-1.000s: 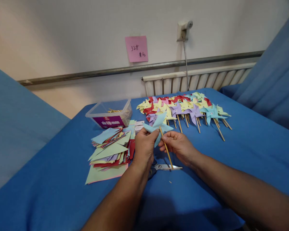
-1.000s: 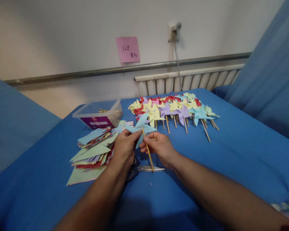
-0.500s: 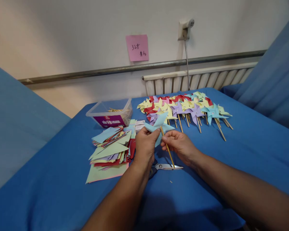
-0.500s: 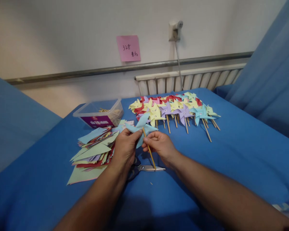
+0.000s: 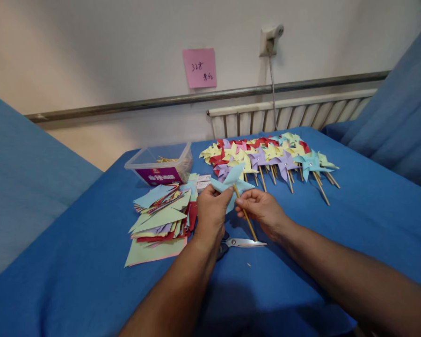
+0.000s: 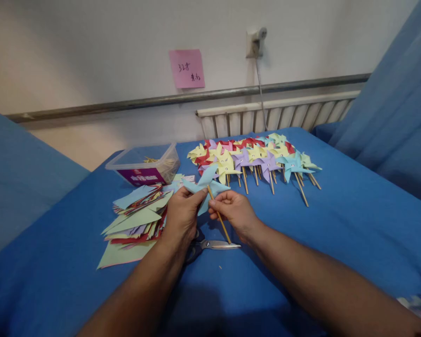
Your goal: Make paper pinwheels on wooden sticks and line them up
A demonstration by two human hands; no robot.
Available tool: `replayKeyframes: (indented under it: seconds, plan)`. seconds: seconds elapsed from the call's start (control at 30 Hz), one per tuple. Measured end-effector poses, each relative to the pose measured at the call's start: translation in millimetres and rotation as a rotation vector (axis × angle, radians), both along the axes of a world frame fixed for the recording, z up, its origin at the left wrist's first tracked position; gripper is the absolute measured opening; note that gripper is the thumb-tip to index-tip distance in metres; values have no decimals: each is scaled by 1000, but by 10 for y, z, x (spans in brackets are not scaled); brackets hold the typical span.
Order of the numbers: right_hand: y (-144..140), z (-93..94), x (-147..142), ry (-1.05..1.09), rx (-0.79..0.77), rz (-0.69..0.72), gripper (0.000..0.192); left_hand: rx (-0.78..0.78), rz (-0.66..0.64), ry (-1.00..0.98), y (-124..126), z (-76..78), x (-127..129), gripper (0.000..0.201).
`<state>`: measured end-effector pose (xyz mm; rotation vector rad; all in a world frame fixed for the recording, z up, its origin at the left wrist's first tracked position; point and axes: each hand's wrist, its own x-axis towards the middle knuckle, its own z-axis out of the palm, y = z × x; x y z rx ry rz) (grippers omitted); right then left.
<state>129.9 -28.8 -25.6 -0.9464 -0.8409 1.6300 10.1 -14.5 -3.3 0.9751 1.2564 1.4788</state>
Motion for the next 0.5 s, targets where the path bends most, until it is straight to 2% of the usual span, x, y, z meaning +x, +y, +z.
replayKeyframes:
  seconds: [0.5]
  plan:
    - [-23,48,-17,-11,-17,-21,44,0,-2,-5,-4,10,9,30]
